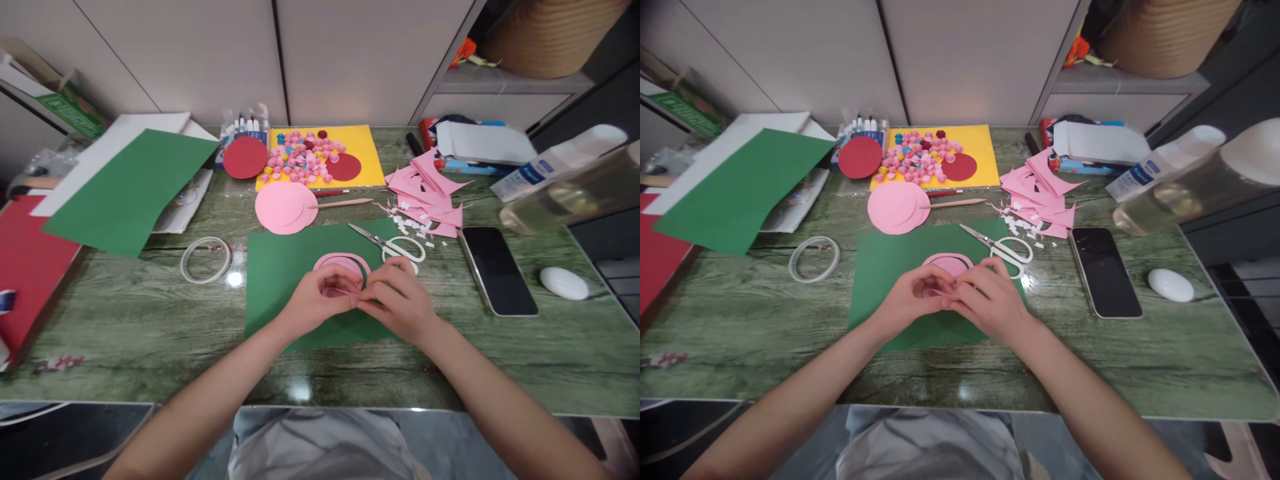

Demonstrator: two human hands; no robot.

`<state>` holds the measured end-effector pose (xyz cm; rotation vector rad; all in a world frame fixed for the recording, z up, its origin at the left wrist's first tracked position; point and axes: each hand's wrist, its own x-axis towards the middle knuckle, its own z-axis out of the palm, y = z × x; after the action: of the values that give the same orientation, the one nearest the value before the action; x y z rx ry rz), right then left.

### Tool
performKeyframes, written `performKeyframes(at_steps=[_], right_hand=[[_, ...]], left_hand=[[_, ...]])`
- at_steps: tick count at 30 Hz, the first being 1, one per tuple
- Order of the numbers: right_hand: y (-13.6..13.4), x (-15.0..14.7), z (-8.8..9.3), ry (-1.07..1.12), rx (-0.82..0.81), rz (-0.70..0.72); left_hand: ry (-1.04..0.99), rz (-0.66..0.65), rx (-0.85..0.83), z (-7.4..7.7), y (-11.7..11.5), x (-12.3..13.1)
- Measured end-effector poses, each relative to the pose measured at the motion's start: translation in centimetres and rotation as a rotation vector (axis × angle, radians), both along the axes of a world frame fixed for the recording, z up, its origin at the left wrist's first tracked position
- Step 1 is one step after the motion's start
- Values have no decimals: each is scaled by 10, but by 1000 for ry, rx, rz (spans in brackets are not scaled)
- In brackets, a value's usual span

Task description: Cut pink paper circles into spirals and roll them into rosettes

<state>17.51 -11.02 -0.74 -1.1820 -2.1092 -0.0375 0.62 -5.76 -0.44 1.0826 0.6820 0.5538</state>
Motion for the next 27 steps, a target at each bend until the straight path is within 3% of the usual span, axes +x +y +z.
performKeyframes(at_steps=[8, 13, 22, 27], right_hand=[[0, -5, 9, 188, -175, -62], [0, -9, 8, 305, -293, -28], [0, -13, 3, 360, -254, -179], [1, -10, 0, 379, -260, -190]], left_hand=[[-49, 47, -129, -4, 2, -4], [-72, 57, -145, -5, 3, -3], [-80, 73, -121, -5, 1, -1], [-101, 58, -130, -5, 1, -1]])
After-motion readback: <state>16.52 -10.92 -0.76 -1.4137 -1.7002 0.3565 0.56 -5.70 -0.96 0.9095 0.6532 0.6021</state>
